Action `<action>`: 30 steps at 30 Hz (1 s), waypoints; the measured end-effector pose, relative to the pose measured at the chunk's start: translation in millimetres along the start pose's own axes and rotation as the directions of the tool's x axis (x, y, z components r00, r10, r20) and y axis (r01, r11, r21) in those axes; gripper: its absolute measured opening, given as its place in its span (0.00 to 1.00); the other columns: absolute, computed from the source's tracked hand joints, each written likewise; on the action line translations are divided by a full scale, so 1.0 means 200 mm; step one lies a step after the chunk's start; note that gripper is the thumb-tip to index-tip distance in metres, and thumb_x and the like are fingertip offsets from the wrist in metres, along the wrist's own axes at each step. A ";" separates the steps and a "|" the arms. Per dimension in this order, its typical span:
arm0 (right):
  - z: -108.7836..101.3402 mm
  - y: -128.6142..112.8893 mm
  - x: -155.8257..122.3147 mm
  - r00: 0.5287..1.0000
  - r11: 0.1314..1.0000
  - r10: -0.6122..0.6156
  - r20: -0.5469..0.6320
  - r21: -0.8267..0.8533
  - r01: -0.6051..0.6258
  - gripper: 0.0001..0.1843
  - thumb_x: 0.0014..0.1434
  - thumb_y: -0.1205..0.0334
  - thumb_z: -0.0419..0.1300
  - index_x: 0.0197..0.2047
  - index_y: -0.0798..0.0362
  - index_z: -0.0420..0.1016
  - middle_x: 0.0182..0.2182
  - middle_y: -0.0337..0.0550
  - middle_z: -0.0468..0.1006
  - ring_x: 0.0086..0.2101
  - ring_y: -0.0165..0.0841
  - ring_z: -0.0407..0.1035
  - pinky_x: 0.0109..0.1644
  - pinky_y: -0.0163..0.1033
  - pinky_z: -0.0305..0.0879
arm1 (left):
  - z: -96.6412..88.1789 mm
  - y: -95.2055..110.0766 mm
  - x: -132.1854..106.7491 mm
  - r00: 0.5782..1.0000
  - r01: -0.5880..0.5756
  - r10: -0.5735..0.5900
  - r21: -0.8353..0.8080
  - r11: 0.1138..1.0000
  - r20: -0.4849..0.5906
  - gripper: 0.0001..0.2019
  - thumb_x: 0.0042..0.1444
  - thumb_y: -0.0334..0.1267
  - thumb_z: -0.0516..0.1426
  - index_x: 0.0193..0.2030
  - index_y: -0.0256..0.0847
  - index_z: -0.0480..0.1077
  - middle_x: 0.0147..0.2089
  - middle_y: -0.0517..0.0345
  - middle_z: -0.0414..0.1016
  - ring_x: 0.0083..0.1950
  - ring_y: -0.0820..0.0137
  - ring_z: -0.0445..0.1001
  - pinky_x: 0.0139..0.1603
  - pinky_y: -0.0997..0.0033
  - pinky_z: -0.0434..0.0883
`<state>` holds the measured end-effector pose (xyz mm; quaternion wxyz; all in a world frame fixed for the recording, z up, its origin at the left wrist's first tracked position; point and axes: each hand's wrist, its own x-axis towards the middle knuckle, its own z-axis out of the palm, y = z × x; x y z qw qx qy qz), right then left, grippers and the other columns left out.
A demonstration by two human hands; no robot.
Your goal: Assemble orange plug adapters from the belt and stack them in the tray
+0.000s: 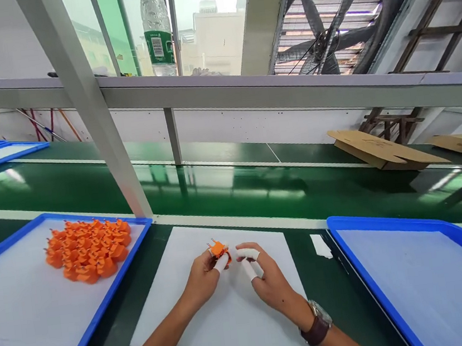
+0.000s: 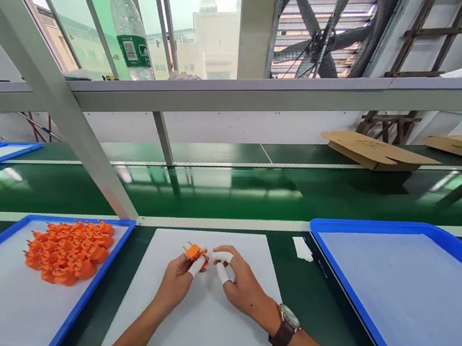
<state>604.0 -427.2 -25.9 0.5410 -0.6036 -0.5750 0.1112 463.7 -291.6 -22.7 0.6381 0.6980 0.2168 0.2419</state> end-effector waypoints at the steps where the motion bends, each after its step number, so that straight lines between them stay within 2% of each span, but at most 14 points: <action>1: -0.01 0.00 0.00 0.999 0.999 0.036 -0.025 0.028 -0.035 0.22 0.64 0.71 0.54 0.58 0.44 0.69 0.51 0.48 0.73 0.44 0.38 0.72 0.49 0.51 0.74 | 0.00 -0.01 -0.01 0.996 -0.088 0.088 0.104 0.991 0.007 0.13 0.63 0.39 0.57 0.52 0.42 0.76 0.48 0.51 0.79 0.50 0.61 0.78 0.52 0.57 0.77; 4: -0.01 -0.02 -0.02 0.995 0.991 0.100 -0.019 0.094 -0.098 0.27 0.64 0.63 0.60 0.65 0.42 0.62 0.45 0.44 0.74 0.37 0.34 0.71 0.44 0.47 0.75 | 0.00 -0.03 -0.03 0.938 -0.340 0.337 0.388 0.857 0.078 0.16 0.60 0.30 0.54 0.52 0.45 0.77 0.52 0.50 0.76 0.50 0.62 0.76 0.48 0.60 0.78; 6: 0.00 -0.03 -0.03 0.992 0.988 0.123 0.026 0.093 -0.125 0.25 0.64 0.62 0.62 0.63 0.43 0.65 0.42 0.42 0.74 0.36 0.34 0.70 0.42 0.46 0.74 | 0.01 -0.03 -0.03 0.910 -0.398 0.403 0.477 0.784 0.098 0.19 0.59 0.27 0.54 0.53 0.46 0.76 0.52 0.50 0.76 0.50 0.63 0.76 0.45 0.62 0.78; 8: 0.00 -0.02 -0.05 0.988 0.986 0.144 0.057 0.075 -0.149 0.22 0.64 0.63 0.61 0.60 0.43 0.69 0.41 0.42 0.74 0.36 0.34 0.69 0.41 0.45 0.73 | 0.01 -0.03 -0.04 0.921 -0.372 0.379 0.501 0.781 0.093 0.19 0.59 0.27 0.54 0.54 0.47 0.76 0.52 0.51 0.76 0.49 0.64 0.76 0.45 0.62 0.78; 11: 0.01 0.01 -0.05 0.988 0.984 0.148 0.047 0.095 -0.152 0.22 0.64 0.66 0.59 0.60 0.44 0.69 0.46 0.44 0.74 0.41 0.36 0.71 0.45 0.46 0.74 | 0.01 -0.01 -0.03 0.968 -0.249 0.233 0.435 0.865 0.092 0.19 0.61 0.31 0.55 0.57 0.51 0.74 0.56 0.53 0.75 0.51 0.64 0.77 0.48 0.62 0.79; 13: 0.00 0.04 -0.05 0.990 0.982 0.141 0.018 0.122 -0.142 0.22 0.64 0.67 0.58 0.61 0.43 0.68 0.49 0.45 0.73 0.44 0.36 0.71 0.47 0.46 0.74 | 0.01 -0.01 -0.02 0.983 -0.178 0.147 0.348 0.920 0.114 0.20 0.62 0.35 0.57 0.61 0.53 0.71 0.60 0.54 0.73 0.56 0.64 0.75 0.52 0.63 0.79; 16: -0.02 0.04 -0.05 0.994 0.988 0.113 -0.003 0.107 -0.112 0.21 0.65 0.68 0.56 0.59 0.43 0.68 0.50 0.46 0.73 0.42 0.35 0.71 0.45 0.46 0.74 | 0.01 -0.02 -0.02 0.985 -0.161 0.136 0.294 0.942 0.104 0.20 0.64 0.38 0.57 0.62 0.52 0.70 0.62 0.55 0.71 0.60 0.63 0.73 0.56 0.63 0.78; 18: -0.03 0.02 -0.05 0.998 0.995 0.067 0.018 0.072 -0.069 0.20 0.65 0.69 0.56 0.58 0.43 0.69 0.49 0.46 0.73 0.41 0.35 0.71 0.44 0.46 0.74 | 0.03 -0.04 -0.03 0.984 -0.176 0.165 0.349 0.921 0.060 0.17 0.65 0.38 0.56 0.59 0.51 0.72 0.59 0.54 0.73 0.56 0.64 0.76 0.53 0.63 0.79; 20: -0.03 0.00 -0.06 0.997 0.999 0.004 0.071 0.044 -0.007 0.21 0.65 0.70 0.54 0.59 0.42 0.69 0.51 0.46 0.72 0.43 0.36 0.71 0.45 0.46 0.74 | 0.05 -0.05 -0.03 0.986 -0.163 0.167 0.405 0.900 0.024 0.14 0.64 0.37 0.56 0.55 0.49 0.74 0.55 0.54 0.76 0.48 0.66 0.78 0.44 0.64 0.81; 22: -0.03 -0.01 -0.06 0.994 0.999 -0.028 0.106 0.034 0.025 0.24 0.65 0.71 0.54 0.62 0.41 0.66 0.52 0.47 0.72 0.45 0.37 0.71 0.47 0.47 0.74 | 0.06 -0.05 -0.04 0.992 -0.117 0.129 0.414 0.903 -0.002 0.12 0.63 0.37 0.56 0.52 0.47 0.75 0.52 0.54 0.78 0.41 0.68 0.78 0.38 0.66 0.81; 23: -0.03 -0.01 -0.07 0.995 0.999 -0.014 0.102 0.032 0.011 0.26 0.65 0.71 0.54 0.63 0.41 0.65 0.52 0.47 0.72 0.45 0.37 0.71 0.47 0.47 0.74 | 0.06 -0.04 -0.04 0.994 -0.093 0.105 0.403 0.910 -0.009 0.11 0.64 0.37 0.56 0.51 0.47 0.74 0.51 0.54 0.78 0.41 0.68 0.79 0.38 0.65 0.81; 25: -0.02 0.01 -0.07 0.997 0.998 0.058 0.048 0.034 -0.060 0.26 0.65 0.70 0.56 0.63 0.43 0.64 0.50 0.47 0.73 0.44 0.37 0.71 0.47 0.48 0.74 | 0.06 -0.02 -0.04 0.997 -0.072 0.071 0.363 0.929 0.017 0.13 0.64 0.37 0.56 0.54 0.47 0.73 0.52 0.55 0.77 0.47 0.66 0.79 0.46 0.62 0.82; 27: -0.02 0.03 -0.06 0.991 0.990 0.132 -0.019 0.044 -0.131 0.23 0.63 0.69 0.58 0.60 0.45 0.66 0.48 0.46 0.73 0.43 0.37 0.71 0.47 0.48 0.74 | 0.04 -0.02 -0.04 0.992 -0.095 0.063 0.317 0.943 0.109 0.19 0.64 0.37 0.57 0.61 0.50 0.69 0.59 0.55 0.74 0.57 0.64 0.76 0.56 0.59 0.80; 30: -0.03 0.06 -0.06 0.983 0.984 0.170 -0.066 0.066 -0.165 0.19 0.62 0.69 0.60 0.55 0.46 0.71 0.45 0.45 0.74 0.42 0.37 0.71 0.45 0.46 0.74 | 0.00 -0.02 -0.03 0.969 -0.191 0.123 0.334 0.923 0.214 0.26 0.64 0.35 0.58 0.68 0.55 0.62 0.66 0.56 0.67 0.63 0.64 0.72 0.59 0.59 0.78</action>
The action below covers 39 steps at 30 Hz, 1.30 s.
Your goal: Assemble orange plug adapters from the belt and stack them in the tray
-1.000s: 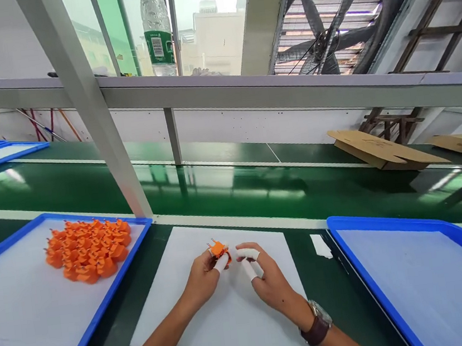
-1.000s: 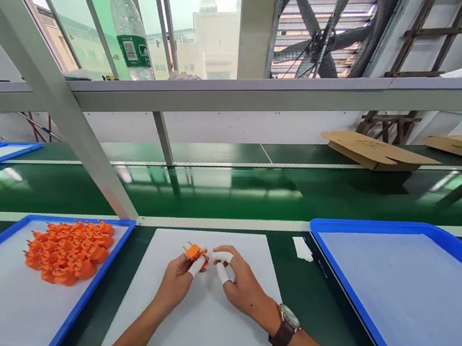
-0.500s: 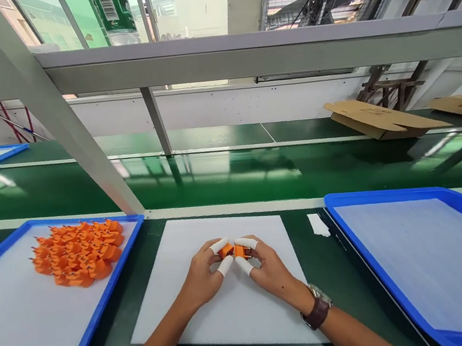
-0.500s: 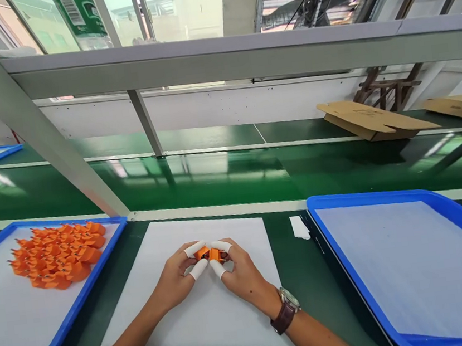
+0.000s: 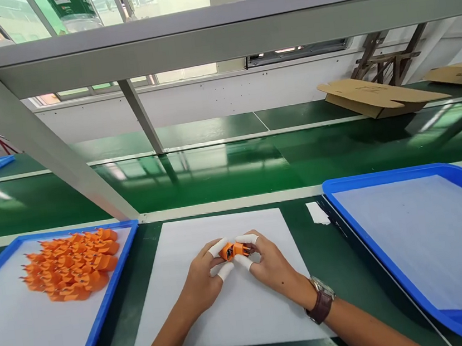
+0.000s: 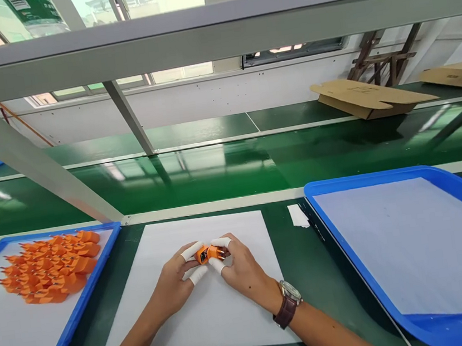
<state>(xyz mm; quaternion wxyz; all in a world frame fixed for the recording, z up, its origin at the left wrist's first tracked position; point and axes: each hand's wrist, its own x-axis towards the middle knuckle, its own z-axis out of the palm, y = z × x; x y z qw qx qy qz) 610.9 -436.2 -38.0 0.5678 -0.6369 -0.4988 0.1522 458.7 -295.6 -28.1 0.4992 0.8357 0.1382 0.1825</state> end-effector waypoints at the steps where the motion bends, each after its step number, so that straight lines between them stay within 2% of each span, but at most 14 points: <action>1: 0.00 0.00 0.00 1.000 1.000 0.006 0.002 0.006 -0.006 0.18 0.62 0.69 0.59 0.55 0.46 0.71 0.45 0.45 0.74 0.41 0.36 0.71 0.45 0.46 0.74 | 0.00 -0.01 0.00 0.999 -0.034 0.034 0.050 0.998 -0.007 0.26 0.64 0.35 0.57 0.68 0.55 0.62 0.65 0.56 0.67 0.61 0.64 0.73 0.58 0.59 0.79; 5: -0.01 -0.01 0.01 1.000 1.000 0.022 0.022 0.001 -0.022 0.17 0.64 0.69 0.58 0.54 0.46 0.73 0.44 0.44 0.75 0.41 0.35 0.72 0.45 0.45 0.73 | 0.01 -0.04 -0.01 0.989 -0.122 0.141 0.271 0.955 -0.051 0.22 0.64 0.35 0.59 0.64 0.54 0.66 0.57 0.56 0.73 0.47 0.68 0.76 0.48 0.61 0.80; 9: 0.00 -0.01 -0.01 0.999 0.999 0.037 0.025 -0.005 -0.037 0.16 0.63 0.69 0.59 0.53 0.47 0.73 0.41 0.42 0.76 0.39 0.34 0.72 0.44 0.43 0.73 | 0.03 -0.05 0.00 0.981 -0.145 0.182 0.348 0.926 -0.075 0.21 0.61 0.35 0.63 0.60 0.50 0.68 0.52 0.56 0.74 0.37 0.71 0.73 0.39 0.65 0.79; 20: 0.00 0.00 -0.01 0.993 0.998 0.067 0.102 -0.024 -0.065 0.13 0.64 0.69 0.59 0.51 0.47 0.72 0.40 0.42 0.74 0.35 0.33 0.69 0.39 0.41 0.69 | 0.05 -0.07 0.00 0.952 -0.229 0.286 0.366 0.902 -0.110 0.17 0.60 0.31 0.63 0.55 0.46 0.69 0.50 0.55 0.75 0.40 0.71 0.77 0.41 0.68 0.81; 24: -0.01 -0.02 0.00 0.987 0.997 0.076 0.140 -0.009 -0.076 0.13 0.64 0.69 0.58 0.50 0.46 0.72 0.41 0.43 0.74 0.36 0.34 0.69 0.38 0.41 0.68 | 0.07 -0.07 0.00 0.942 -0.246 0.313 0.385 0.890 -0.123 0.18 0.60 0.28 0.62 0.55 0.45 0.69 0.50 0.54 0.76 0.46 0.67 0.78 0.44 0.67 0.81; 27: -0.01 -0.02 0.01 0.986 0.995 0.085 0.147 0.033 -0.091 0.14 0.64 0.70 0.58 0.51 0.46 0.73 0.42 0.43 0.75 0.36 0.34 0.69 0.38 0.41 0.68 | 0.07 -0.08 0.01 0.934 -0.256 0.332 0.406 0.877 -0.130 0.18 0.60 0.27 0.62 0.55 0.45 0.69 0.49 0.53 0.76 0.46 0.66 0.78 0.43 0.66 0.81; 33: -0.02 0.02 0.05 0.966 0.978 0.151 0.208 0.111 -0.177 0.15 0.62 0.71 0.60 0.49 0.46 0.76 0.42 0.40 0.77 0.37 0.32 0.70 0.40 0.40 0.69 | 0.07 -0.08 0.02 0.931 -0.260 0.334 0.377 0.889 -0.146 0.18 0.60 0.30 0.63 0.55 0.46 0.69 0.48 0.54 0.76 0.44 0.68 0.80 0.41 0.68 0.82; 39: -0.03 0.02 0.04 0.963 0.978 0.160 0.217 0.096 -0.184 0.15 0.62 0.72 0.58 0.49 0.48 0.75 0.42 0.41 0.76 0.37 0.32 0.70 0.41 0.41 0.69 | 0.06 -0.07 0.02 0.944 -0.245 0.308 0.371 0.895 -0.119 0.16 0.60 0.32 0.63 0.54 0.46 0.69 0.49 0.54 0.75 0.45 0.68 0.80 0.43 0.67 0.82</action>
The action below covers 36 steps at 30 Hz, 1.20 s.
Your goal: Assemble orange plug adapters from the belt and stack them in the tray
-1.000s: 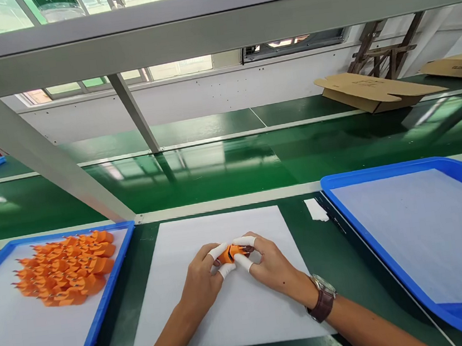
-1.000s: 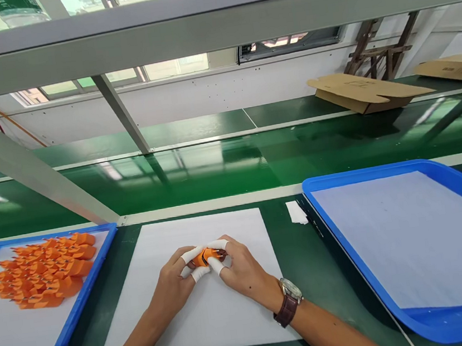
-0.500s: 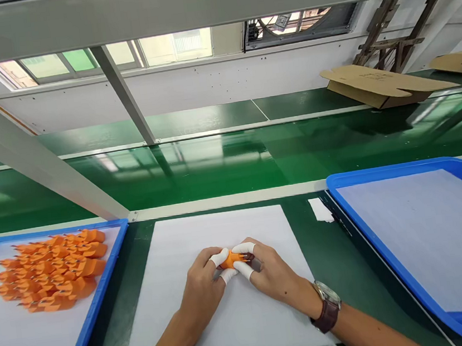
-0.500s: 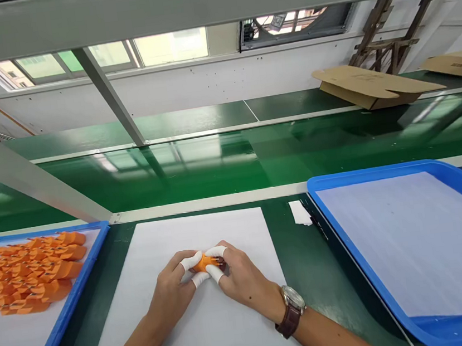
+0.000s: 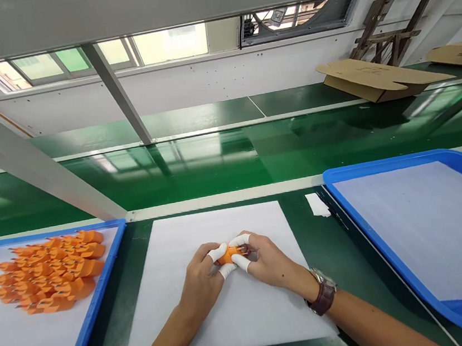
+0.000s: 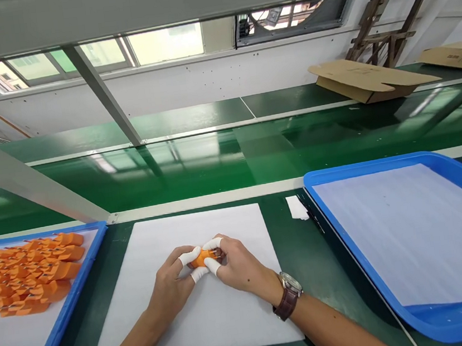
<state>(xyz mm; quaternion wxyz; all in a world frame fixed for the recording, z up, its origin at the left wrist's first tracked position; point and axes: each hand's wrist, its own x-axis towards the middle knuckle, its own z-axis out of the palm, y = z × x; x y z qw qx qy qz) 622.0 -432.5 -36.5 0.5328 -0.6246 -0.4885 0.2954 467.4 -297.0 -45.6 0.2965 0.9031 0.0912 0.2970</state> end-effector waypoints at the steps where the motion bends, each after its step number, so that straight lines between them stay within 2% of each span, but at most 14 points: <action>1: 0.00 0.00 0.00 1.000 1.000 0.006 -0.004 0.000 -0.006 0.14 0.62 0.71 0.58 0.49 0.48 0.75 0.42 0.41 0.76 0.37 0.32 0.70 0.41 0.41 0.70 | 0.00 0.00 0.00 1.000 -0.002 0.002 0.004 1.000 0.005 0.16 0.61 0.32 0.63 0.54 0.46 0.69 0.49 0.54 0.75 0.45 0.68 0.80 0.43 0.67 0.82; 7: 0.02 -0.03 -0.01 0.998 0.996 -0.042 -0.035 -0.076 0.039 0.09 0.63 0.70 0.58 0.44 0.49 0.73 0.40 0.41 0.75 0.35 0.32 0.69 0.38 0.40 0.68 | 0.02 0.01 -0.01 0.999 -0.052 0.053 0.121 0.991 -0.002 0.15 0.63 0.28 0.58 0.54 0.46 0.68 0.50 0.52 0.74 0.47 0.65 0.79 0.43 0.64 0.82; 12: 0.01 -0.04 -0.01 0.999 0.999 -0.038 -0.024 -0.034 0.037 0.12 0.60 0.73 0.57 0.45 0.49 0.72 0.40 0.40 0.74 0.35 0.31 0.69 0.39 0.39 0.69 | 0.02 0.00 -0.02 0.996 -0.090 0.091 0.184 0.979 -0.001 0.18 0.62 0.26 0.58 0.56 0.45 0.66 0.52 0.50 0.74 0.49 0.63 0.79 0.44 0.62 0.82; 18: 0.02 -0.05 -0.02 0.998 0.998 -0.043 -0.041 -0.047 0.041 0.14 0.62 0.69 0.59 0.50 0.49 0.73 0.42 0.41 0.75 0.37 0.33 0.70 0.41 0.41 0.71 | -0.01 0.00 -0.01 0.997 -0.056 0.044 0.179 0.982 0.071 0.23 0.61 0.28 0.59 0.62 0.45 0.62 0.56 0.49 0.73 0.51 0.62 0.78 0.48 0.60 0.81; 22: -0.04 -0.10 -0.02 0.998 0.996 -0.063 0.002 -0.066 0.063 0.12 0.68 0.64 0.56 0.53 0.47 0.73 0.42 0.41 0.76 0.38 0.33 0.72 0.43 0.41 0.71 | -0.06 0.02 0.03 0.995 -0.017 0.001 0.155 0.988 0.101 0.20 0.61 0.30 0.59 0.59 0.47 0.66 0.55 0.51 0.72 0.50 0.63 0.78 0.47 0.60 0.80; 24: -0.07 -0.10 -0.02 0.997 0.986 -0.078 0.002 -0.148 0.077 0.13 0.71 0.64 0.51 0.54 0.46 0.73 0.40 0.40 0.77 0.36 0.33 0.71 0.42 0.41 0.71 | -0.11 0.01 0.05 0.989 0.056 -0.076 0.153 0.987 0.128 0.18 0.59 0.32 0.61 0.56 0.48 0.69 0.52 0.52 0.73 0.48 0.62 0.78 0.46 0.59 0.80; 26: -0.11 -0.07 -0.01 0.990 0.939 -0.140 -0.009 -0.320 0.130 0.15 0.69 0.68 0.50 0.54 0.48 0.73 0.41 0.44 0.77 0.36 0.36 0.71 0.42 0.44 0.70 | -0.17 0.00 0.07 0.961 0.185 -0.206 0.123 0.975 0.187 0.15 0.58 0.35 0.62 0.52 0.48 0.71 0.50 0.53 0.75 0.44 0.64 0.77 0.43 0.60 0.80; 29: -0.13 -0.01 0.00 0.965 0.767 -0.263 0.019 -0.602 0.221 0.17 0.57 0.76 0.53 0.47 0.54 0.74 0.46 0.52 0.77 0.42 0.43 0.70 0.44 0.50 0.69 | -0.23 -0.02 0.10 0.894 0.348 -0.330 -0.007 0.937 0.303 0.13 0.58 0.36 0.62 0.50 0.47 0.73 0.49 0.54 0.76 0.43 0.66 0.77 0.45 0.62 0.79; 32: -0.12 0.04 0.00 0.951 0.616 -0.295 0.087 -0.744 0.259 0.14 0.49 0.78 0.55 0.35 0.53 0.74 0.44 0.54 0.77 0.44 0.46 0.68 0.44 0.52 0.68 | -0.26 -0.03 0.10 0.876 0.399 -0.337 -0.125 0.908 0.345 0.13 0.59 0.35 0.62 0.51 0.45 0.74 0.51 0.51 0.76 0.46 0.64 0.78 0.49 0.60 0.78; 36: -0.08 0.08 0.00 0.945 0.528 -0.302 0.125 -0.804 0.275 0.13 0.43 0.80 0.56 0.27 0.52 0.71 0.44 0.54 0.77 0.45 0.47 0.67 0.44 0.51 0.67 | -0.25 -0.02 0.09 0.881 0.402 -0.343 -0.134 0.906 0.327 0.14 0.58 0.36 0.62 0.51 0.45 0.74 0.50 0.51 0.77 0.45 0.65 0.77 0.49 0.60 0.77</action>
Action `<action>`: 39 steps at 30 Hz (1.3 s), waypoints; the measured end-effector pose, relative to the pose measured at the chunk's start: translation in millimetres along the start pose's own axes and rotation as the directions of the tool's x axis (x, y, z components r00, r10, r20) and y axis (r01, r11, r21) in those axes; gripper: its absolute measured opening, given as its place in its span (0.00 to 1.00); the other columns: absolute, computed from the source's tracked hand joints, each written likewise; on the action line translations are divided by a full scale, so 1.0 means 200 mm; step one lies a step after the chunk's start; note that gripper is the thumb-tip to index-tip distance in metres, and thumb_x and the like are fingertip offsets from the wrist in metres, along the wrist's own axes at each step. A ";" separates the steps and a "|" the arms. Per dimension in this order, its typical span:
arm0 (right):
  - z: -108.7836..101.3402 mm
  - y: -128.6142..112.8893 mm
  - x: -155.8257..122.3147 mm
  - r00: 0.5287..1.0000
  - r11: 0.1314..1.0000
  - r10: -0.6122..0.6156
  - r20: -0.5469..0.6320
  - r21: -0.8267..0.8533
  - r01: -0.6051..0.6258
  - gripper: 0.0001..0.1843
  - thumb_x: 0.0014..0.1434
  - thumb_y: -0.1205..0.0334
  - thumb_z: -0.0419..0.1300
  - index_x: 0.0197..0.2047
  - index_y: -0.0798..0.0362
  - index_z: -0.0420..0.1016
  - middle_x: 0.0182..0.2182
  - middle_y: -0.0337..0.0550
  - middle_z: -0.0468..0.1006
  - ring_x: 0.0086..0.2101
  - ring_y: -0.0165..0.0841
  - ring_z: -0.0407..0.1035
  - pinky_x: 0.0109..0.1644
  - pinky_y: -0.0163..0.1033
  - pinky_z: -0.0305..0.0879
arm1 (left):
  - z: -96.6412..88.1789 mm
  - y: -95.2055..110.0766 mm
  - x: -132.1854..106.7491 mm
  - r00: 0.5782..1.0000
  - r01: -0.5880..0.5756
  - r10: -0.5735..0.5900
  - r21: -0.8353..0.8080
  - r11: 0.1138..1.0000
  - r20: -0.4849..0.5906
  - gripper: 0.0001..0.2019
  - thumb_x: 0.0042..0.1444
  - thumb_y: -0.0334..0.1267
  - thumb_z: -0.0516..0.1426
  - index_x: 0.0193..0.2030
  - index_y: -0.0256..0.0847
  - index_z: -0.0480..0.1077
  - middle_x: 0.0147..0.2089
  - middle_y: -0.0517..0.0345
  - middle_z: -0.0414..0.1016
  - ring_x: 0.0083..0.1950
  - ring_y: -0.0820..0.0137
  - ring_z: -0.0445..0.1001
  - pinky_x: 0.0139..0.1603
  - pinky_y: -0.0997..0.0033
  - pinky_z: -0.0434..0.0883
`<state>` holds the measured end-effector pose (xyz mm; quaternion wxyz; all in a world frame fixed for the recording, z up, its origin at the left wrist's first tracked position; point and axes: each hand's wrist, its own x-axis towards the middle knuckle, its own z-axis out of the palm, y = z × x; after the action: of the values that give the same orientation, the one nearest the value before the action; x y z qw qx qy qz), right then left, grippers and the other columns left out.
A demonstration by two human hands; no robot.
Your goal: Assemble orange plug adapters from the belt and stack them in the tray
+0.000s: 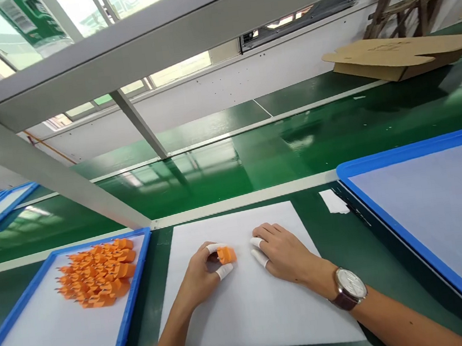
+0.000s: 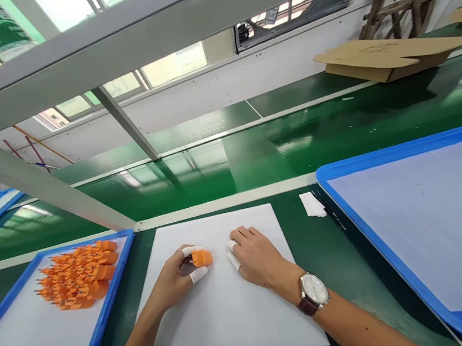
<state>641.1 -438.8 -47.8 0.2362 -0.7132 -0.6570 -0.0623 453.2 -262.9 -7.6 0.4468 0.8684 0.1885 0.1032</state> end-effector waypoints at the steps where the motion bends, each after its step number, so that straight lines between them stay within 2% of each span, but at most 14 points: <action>1: 0.01 0.00 0.00 1.000 1.000 -0.006 -0.009 -0.016 0.006 0.14 0.43 0.80 0.56 0.28 0.52 0.71 0.44 0.54 0.77 0.45 0.47 0.67 0.44 0.51 0.67 | 0.01 0.00 0.00 1.000 -0.003 0.003 0.017 1.000 -0.012 0.14 0.58 0.36 0.63 0.51 0.45 0.74 0.49 0.52 0.77 0.44 0.65 0.77 0.48 0.60 0.77; 5: 0.02 -0.02 0.00 0.997 0.999 -0.039 -0.073 0.013 0.040 0.16 0.46 0.82 0.54 0.31 0.52 0.72 0.44 0.54 0.76 0.44 0.45 0.67 0.44 0.52 0.68 | 0.03 0.00 0.00 0.997 -0.037 0.043 0.102 0.994 -0.066 0.14 0.57 0.37 0.64 0.50 0.47 0.75 0.46 0.55 0.77 0.40 0.68 0.74 0.43 0.64 0.76; 10: -0.03 -0.08 -0.01 0.995 0.952 -0.020 -0.096 0.302 0.048 0.18 0.44 0.80 0.53 0.37 0.52 0.69 0.49 0.53 0.73 0.48 0.44 0.67 0.48 0.52 0.71 | 0.08 0.04 0.00 0.984 -0.118 0.132 0.114 0.986 -0.121 0.15 0.59 0.37 0.62 0.53 0.48 0.74 0.49 0.54 0.75 0.41 0.68 0.73 0.43 0.63 0.76; 12: -0.04 -0.10 -0.01 0.995 0.936 -0.030 -0.100 0.346 0.063 0.20 0.44 0.80 0.52 0.39 0.52 0.68 0.48 0.52 0.73 0.46 0.43 0.67 0.47 0.51 0.72 | 0.10 0.04 0.00 0.981 -0.138 0.153 0.122 0.983 -0.122 0.15 0.59 0.37 0.62 0.53 0.48 0.73 0.49 0.54 0.75 0.42 0.67 0.74 0.44 0.61 0.76; 20: 0.02 -0.10 -0.01 0.987 0.986 -0.145 -0.069 0.069 0.150 0.17 0.43 0.82 0.51 0.32 0.53 0.72 0.43 0.53 0.74 0.41 0.43 0.65 0.41 0.50 0.69 | 0.14 0.03 -0.01 0.968 -0.161 0.196 0.211 0.964 -0.158 0.15 0.58 0.35 0.63 0.52 0.49 0.74 0.45 0.56 0.75 0.40 0.67 0.74 0.42 0.63 0.76; 24: 0.01 -0.09 -0.01 0.977 0.981 -0.193 -0.089 0.010 0.194 0.16 0.49 0.83 0.50 0.25 0.53 0.69 0.40 0.53 0.74 0.39 0.42 0.64 0.38 0.48 0.67 | 0.15 0.02 -0.01 0.965 -0.179 0.216 0.230 0.957 -0.146 0.13 0.58 0.35 0.63 0.51 0.47 0.73 0.46 0.55 0.75 0.41 0.67 0.75 0.43 0.63 0.77; 29: -0.01 -0.07 0.00 0.957 0.970 -0.238 -0.166 0.014 0.243 0.18 0.53 0.84 0.49 0.26 0.52 0.69 0.39 0.51 0.75 0.37 0.40 0.64 0.37 0.46 0.65 | 0.15 0.03 -0.01 0.968 -0.169 0.210 0.262 0.950 -0.137 0.12 0.60 0.37 0.62 0.51 0.46 0.72 0.47 0.54 0.74 0.43 0.66 0.75 0.44 0.62 0.77; 35: 0.03 -0.03 -0.01 0.944 0.986 -0.146 -0.294 0.030 0.162 0.16 0.46 0.83 0.49 0.27 0.52 0.67 0.41 0.52 0.75 0.35 0.39 0.63 0.34 0.45 0.64 | 0.12 0.02 -0.01 0.972 -0.142 0.190 0.294 0.945 -0.141 0.14 0.61 0.37 0.61 0.53 0.48 0.72 0.49 0.54 0.73 0.44 0.65 0.75 0.45 0.61 0.77; 39: 0.03 -0.03 -0.01 0.951 0.985 -0.123 -0.284 0.082 0.151 0.15 0.46 0.81 0.51 0.34 0.54 0.69 0.42 0.53 0.75 0.39 0.41 0.66 0.37 0.46 0.67 | 0.13 0.01 -0.01 0.968 -0.178 0.220 0.292 0.940 -0.118 0.17 0.61 0.36 0.60 0.57 0.49 0.71 0.51 0.54 0.73 0.48 0.65 0.75 0.47 0.62 0.77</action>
<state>634.3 -437.8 -52.7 0.3573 -0.6370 -0.6677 -0.1441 460.7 -284.2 -22.0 0.2919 0.9272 0.1450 0.1848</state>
